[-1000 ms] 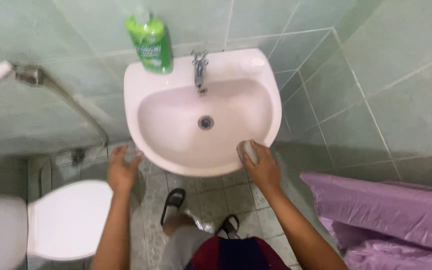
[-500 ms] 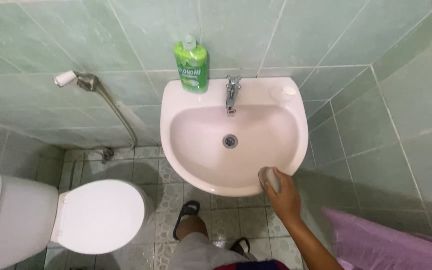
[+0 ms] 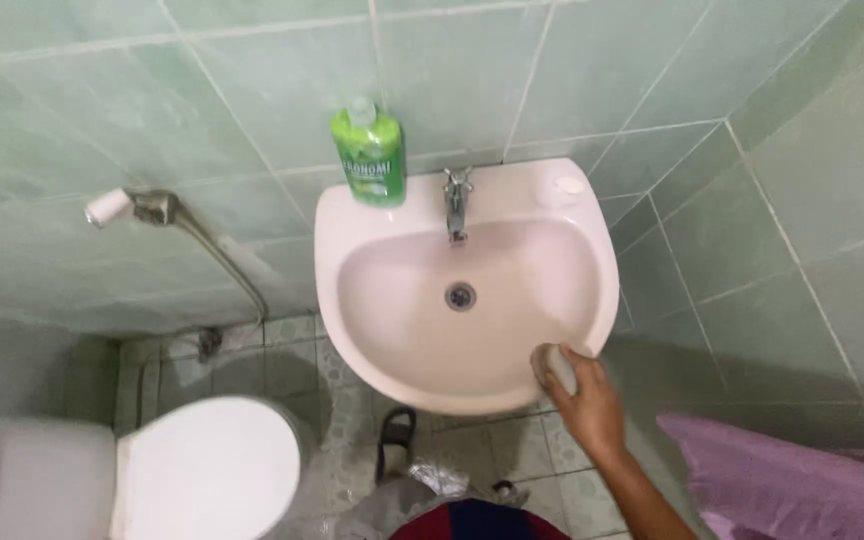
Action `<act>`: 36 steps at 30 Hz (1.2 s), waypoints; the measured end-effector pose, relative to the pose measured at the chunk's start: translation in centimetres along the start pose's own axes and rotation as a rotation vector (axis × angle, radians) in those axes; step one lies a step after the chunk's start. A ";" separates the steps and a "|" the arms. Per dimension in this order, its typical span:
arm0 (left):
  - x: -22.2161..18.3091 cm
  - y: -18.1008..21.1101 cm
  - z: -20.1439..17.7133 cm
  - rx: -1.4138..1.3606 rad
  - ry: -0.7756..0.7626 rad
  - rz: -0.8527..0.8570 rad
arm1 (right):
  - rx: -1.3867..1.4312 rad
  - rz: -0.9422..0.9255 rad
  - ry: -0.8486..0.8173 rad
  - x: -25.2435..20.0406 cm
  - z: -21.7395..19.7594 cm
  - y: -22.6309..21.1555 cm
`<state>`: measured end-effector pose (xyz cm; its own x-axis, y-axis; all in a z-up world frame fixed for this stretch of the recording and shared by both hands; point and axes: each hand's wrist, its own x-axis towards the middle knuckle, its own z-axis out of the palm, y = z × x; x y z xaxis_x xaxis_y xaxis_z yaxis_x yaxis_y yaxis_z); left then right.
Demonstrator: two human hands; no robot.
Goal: Cleaning a bathroom sink using soap and a scrubbing sponge.
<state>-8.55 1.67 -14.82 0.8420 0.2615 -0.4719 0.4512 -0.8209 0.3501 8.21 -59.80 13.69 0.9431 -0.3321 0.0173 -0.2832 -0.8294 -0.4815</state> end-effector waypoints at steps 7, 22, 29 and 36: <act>19.8 12.8 -13.8 0.006 0.048 0.131 | -0.205 0.308 -0.025 6.9 -1.7 -3.3; 10.9 47.2 -19.9 -0.064 -0.071 0.944 | -1.051 -0.289 -0.348 22.6 3.6 -5.2; 11.4 47.1 -18.9 -0.031 0.033 0.979 | -0.063 0.034 -0.854 11.6 12.7 -11.8; 11.1 47.5 -19.3 0.008 0.002 0.927 | -1.027 -0.891 -0.245 20.0 9.1 0.3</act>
<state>27.90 -24.59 12.24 0.8657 -0.5006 -0.0042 -0.4053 -0.7058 0.5810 28.58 -62.54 5.90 0.8481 0.4779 -0.2288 0.5263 -0.7096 0.4685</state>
